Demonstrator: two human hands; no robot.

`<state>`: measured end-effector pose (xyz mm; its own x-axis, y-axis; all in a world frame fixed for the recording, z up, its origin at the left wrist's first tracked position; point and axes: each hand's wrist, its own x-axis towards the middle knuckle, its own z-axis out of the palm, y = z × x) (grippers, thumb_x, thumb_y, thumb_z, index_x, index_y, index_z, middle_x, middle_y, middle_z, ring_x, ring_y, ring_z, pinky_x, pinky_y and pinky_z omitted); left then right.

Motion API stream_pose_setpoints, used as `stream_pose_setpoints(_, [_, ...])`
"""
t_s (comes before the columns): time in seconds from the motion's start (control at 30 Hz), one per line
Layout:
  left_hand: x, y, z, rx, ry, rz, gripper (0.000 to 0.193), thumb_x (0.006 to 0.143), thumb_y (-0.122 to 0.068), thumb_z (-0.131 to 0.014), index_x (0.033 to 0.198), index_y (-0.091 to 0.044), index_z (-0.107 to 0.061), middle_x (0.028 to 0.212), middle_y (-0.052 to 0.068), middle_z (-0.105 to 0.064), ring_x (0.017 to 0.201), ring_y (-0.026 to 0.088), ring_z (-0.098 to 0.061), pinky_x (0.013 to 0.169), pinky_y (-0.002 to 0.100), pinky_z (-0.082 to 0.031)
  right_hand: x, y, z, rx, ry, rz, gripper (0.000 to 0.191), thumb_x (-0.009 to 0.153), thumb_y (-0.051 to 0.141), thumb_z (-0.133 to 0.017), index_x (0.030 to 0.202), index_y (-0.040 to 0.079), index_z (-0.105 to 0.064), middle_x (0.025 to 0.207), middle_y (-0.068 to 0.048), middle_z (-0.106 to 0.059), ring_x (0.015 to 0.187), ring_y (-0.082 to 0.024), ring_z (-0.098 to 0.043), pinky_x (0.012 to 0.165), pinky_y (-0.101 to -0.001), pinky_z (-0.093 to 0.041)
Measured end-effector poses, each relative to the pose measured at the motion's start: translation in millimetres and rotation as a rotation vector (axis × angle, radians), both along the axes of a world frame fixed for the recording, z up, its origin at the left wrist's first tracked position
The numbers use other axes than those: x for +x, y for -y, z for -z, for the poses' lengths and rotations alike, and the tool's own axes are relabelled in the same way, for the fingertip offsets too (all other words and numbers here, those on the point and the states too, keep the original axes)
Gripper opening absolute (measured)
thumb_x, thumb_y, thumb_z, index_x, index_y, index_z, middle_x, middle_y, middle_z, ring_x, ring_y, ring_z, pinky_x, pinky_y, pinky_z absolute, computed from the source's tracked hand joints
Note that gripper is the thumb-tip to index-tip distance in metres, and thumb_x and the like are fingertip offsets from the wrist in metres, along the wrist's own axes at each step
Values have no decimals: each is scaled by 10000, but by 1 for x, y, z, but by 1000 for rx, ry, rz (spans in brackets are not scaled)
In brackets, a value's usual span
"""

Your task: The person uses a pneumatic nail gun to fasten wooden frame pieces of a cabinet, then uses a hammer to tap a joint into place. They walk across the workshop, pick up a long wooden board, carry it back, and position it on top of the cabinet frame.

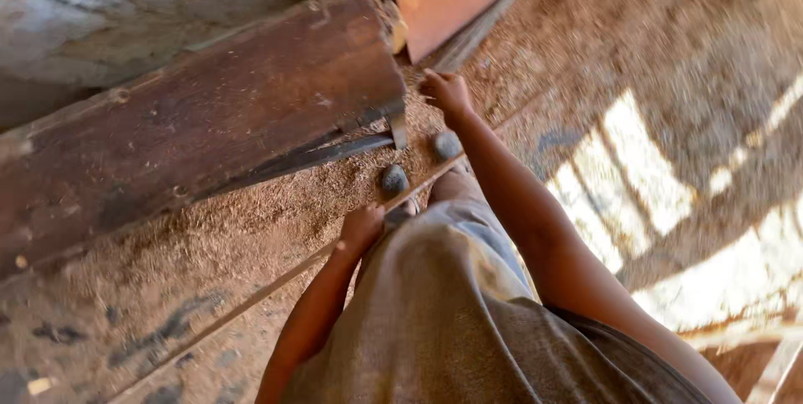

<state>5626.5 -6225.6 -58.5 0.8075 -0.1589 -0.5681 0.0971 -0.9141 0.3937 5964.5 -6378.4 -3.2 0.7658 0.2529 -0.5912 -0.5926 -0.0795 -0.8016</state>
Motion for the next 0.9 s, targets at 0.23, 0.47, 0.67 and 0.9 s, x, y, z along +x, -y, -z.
stream_pose_setpoints(0.23, [53, 25, -4, 60, 238, -80, 215, 920, -184, -547, 1026, -95, -711, 1127, 157, -720, 964, 342, -712, 981, 654, -451, 133, -83, 61, 89, -395, 94, 527, 1018, 488, -602, 1265, 22, -601, 1213, -131, -660, 1101, -287, -634, 916, -445, -551])
stream_pose_setpoints(0.47, [115, 46, -37, 223, 431, -266, 161, 864, -243, -598, 885, -126, -707, 1117, 152, -724, 992, 302, -690, 931, 605, -444, 184, -160, 78, 20, -450, -303, 687, 983, 621, -518, 1541, 228, -439, 1464, 48, -543, 1261, -222, -545, 1085, -548, -374])
stream_pose_setpoints(0.67, [138, 77, -52, 331, 531, -335, 133, 821, -247, -650, 732, -159, -698, 808, 61, -663, 795, 254, -636, 937, 538, -478, 164, -180, 81, -30, -493, -439, 696, 988, 591, -447, 1555, 187, -444, 1561, 24, -510, 1390, -240, -478, 1116, -584, -379])
stream_pose_setpoints(0.9, [165, 83, -52, 374, 421, -319, 150, 793, -218, -658, 673, -132, -688, 739, 57, -643, 756, 255, -645, 934, 533, -451, 169, -172, 101, 33, -458, -602, 608, 1019, 492, -433, 1534, 171, -469, 1561, 54, -518, 1430, -221, -464, 1086, -488, -412])
